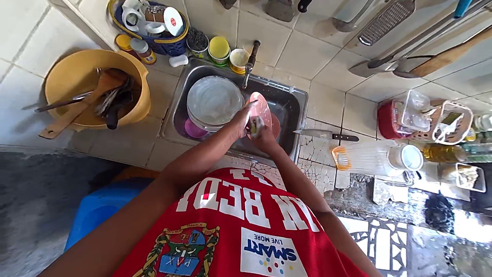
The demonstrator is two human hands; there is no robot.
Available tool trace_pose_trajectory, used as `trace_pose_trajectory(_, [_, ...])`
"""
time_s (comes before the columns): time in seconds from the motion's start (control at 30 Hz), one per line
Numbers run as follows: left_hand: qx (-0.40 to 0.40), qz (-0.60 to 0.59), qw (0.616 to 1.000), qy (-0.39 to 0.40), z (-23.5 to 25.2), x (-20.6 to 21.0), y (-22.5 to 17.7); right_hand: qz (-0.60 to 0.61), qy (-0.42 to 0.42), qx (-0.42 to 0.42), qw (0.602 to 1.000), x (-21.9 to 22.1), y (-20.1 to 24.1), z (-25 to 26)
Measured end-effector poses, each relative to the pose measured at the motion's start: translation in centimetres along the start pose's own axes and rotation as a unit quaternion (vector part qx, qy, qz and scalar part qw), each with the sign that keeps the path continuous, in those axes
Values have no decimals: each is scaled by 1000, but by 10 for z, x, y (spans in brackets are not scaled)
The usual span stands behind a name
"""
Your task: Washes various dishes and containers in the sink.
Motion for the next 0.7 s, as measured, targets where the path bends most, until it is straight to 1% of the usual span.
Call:
trace_pose_trajectory(0.03, [18, 2, 999, -28, -1, -2, 0, -27, 20, 5, 999, 5, 3, -1])
trace_pose_trajectory(0.07, [34, 3, 998, -60, -1, -4, 0, -55, 10, -6, 998, 10, 4, -3])
trace_pose_trajectory(0.13, [62, 16, 992, -105, 0, -14, -2, -124, -28, -75, 989, 18, 1, -10])
trace_pose_trajectory(0.2, [87, 26, 991, -98, -1, -28, -2, -182, -31, -166, 969, 21, -19, -15])
trace_pose_trajectory(0.23, [94, 23, 991, -88, -2, -36, -2, -199, -22, -193, 961, 17, -34, -15])
trace_pose_trajectory(0.27, [94, 17, 992, -83, -1, -43, -3, -204, -7, -196, 959, 7, -46, -14])
trace_pose_trajectory(0.3, [89, 14, 993, -76, -1, -49, -4, -216, 2, -177, 960, -7, -53, -13])
trace_pose_trajectory(0.33, [81, 16, 994, -71, -2, -54, -3, -225, 16, -140, 964, -22, -56, -13])
trace_pose_trajectory(0.4, [66, 29, 996, -61, -4, -54, 1, -261, 40, -32, 964, -51, -50, -11])
trace_pose_trajectory(0.47, [53, 41, 997, -28, -5, -42, 7, -319, 51, 85, 942, -65, -36, -2])
trace_pose_trajectory(0.5, [51, 38, 998, -9, -6, -34, 11, -333, 48, 119, 934, -65, -29, 3])
trace_pose_trajectory(0.53, [53, 31, 998, 1, -6, -26, 13, -327, 39, 130, 935, -61, -21, 6])
trace_pose_trajectory(0.57, [62, 25, 998, 4, -5, -21, 13, -310, 20, 112, 944, -53, -17, 10])
trace_pose_trajectory(0.63, [87, 37, 996, -2, -1, -17, 9, -239, -27, 24, 970, -28, -13, 17])
trace_pose_trajectory(0.67, [98, 52, 994, -19, 1, -18, 6, -183, -30, -21, 983, -12, -13, 16])
trace_pose_trajectory(0.7, [110, 68, 991, -36, 1, -20, 1, -135, -11, -47, 990, 1, -15, 13])
Point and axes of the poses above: each hand's wrist, its own z-axis towards the middle knuckle, its own x-axis out of the palm, y = z × x, the point moved 1 cm from there along z, towards the middle knuckle, and after that the axes turned 9 degrees about y, right-handed, at the moved point
